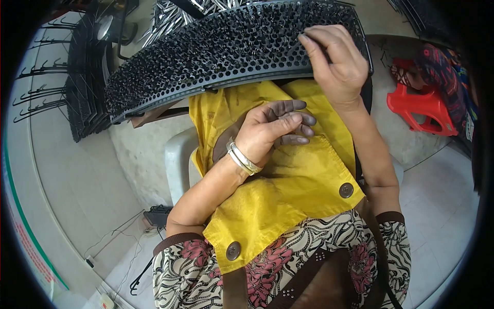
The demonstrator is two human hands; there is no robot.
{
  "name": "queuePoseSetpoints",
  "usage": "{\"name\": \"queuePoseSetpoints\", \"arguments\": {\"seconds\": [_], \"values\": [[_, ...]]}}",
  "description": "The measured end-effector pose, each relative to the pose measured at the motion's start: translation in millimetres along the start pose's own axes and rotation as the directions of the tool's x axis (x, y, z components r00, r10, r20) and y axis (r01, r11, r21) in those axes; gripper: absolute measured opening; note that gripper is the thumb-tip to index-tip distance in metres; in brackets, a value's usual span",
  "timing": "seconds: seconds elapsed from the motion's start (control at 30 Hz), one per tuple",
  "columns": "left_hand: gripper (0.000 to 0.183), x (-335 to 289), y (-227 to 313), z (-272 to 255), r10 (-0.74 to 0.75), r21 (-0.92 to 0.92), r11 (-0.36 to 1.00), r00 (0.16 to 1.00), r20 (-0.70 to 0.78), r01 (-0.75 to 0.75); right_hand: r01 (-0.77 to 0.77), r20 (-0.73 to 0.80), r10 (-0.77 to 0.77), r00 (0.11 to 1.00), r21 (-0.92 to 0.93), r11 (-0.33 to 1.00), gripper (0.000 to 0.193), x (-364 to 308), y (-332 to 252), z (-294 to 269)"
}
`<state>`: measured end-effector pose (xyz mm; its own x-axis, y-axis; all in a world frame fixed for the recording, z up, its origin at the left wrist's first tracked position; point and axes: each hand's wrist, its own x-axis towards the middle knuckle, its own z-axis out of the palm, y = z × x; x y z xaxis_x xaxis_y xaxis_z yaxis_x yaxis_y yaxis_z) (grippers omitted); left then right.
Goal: The person is inserting small metal pins into a perforated board template as part of an assembly process.
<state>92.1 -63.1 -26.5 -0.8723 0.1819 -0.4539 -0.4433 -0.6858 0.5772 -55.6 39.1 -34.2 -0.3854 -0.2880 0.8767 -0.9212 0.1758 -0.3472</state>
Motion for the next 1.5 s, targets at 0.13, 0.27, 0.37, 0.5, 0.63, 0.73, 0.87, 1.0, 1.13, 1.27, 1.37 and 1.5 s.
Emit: {"name": "queuePoseSetpoints", "arguments": {"seconds": [0.13,0.27,0.37,0.5,0.63,0.73,0.87,1.0,1.13,1.27,1.37,1.5], "values": [[0.038,1.8,0.5,-3.8,-0.013,-0.012,1.000,1.000,0.017,0.013,0.055,0.018,-0.056,0.998,0.011,0.998,0.015,3.3,-1.5,5.4],[0.041,-4.6,2.4,-1.0,-0.012,0.022,1.000,1.000,-0.024,0.013,0.051,0.062,-0.054,0.997,0.053,0.997,0.016,2.6,-7.5,5.6],[0.041,-4.8,2.2,0.6,-0.028,0.028,0.999,1.000,-0.014,0.029,0.079,0.102,-0.084,0.991,0.044,0.996,0.016,-0.2,-7.5,2.4],[0.039,-3.4,1.1,0.0,-0.042,0.025,0.999,0.999,0.005,0.042,0.081,0.212,-0.079,0.974,0.002,0.997,0.018,-7.5,-8.4,5.6],[0.036,-3.5,4.8,4.1,-0.061,0.038,0.997,0.998,-0.012,0.062,0.024,0.309,-0.016,0.951,-0.022,0.999,0.016,-2.6,-12.2,2.2],[0.035,-1.5,11.3,8.2,-0.084,0.064,0.994,0.996,-0.038,0.087,-0.027,0.319,0.029,0.947,-0.008,1.000,0.014,5.6,-11.1,-0.8],[0.034,3.4,30.4,18.1,-0.094,0.069,0.993,0.994,-0.060,0.098,-0.139,0.086,0.142,0.986,-0.042,0.989,0.007,37.1,15.0,-18.4],[0.034,12.5,59.2,38.4,-0.091,0.058,0.994,0.995,-0.037,0.093,-0.483,0.006,0.484,0.875,-0.033,0.875,0.010,49.0,68.9,-33.7],[0.029,31.1,94.2,63.3,0.000,0.414,0.910,1.000,0.022,-0.009,-0.621,0.087,0.616,0.783,0.055,0.782,0.012,20.7,142.3,-45.9],[0.025,49.8,135.1,86.2,0.044,0.579,0.814,0.999,0.028,-0.052,-0.598,0.125,0.619,0.776,-0.168,0.784,0.010,2.0,189.5,-50.4],[0.026,78.4,164.6,96.5,0.148,0.795,0.591,0.987,0.059,-0.136,-0.548,0.091,0.604,0.792,-0.331,0.768,0.009,-10.0,221.1,-55.3],[0.031,141.6,204.4,89.5,0.263,0.957,-0.229,0.935,0.237,-0.178,-0.426,0.073,0.520,0.851,-0.481,0.766,0.009,-25.2,247.8,-56.4]]}}
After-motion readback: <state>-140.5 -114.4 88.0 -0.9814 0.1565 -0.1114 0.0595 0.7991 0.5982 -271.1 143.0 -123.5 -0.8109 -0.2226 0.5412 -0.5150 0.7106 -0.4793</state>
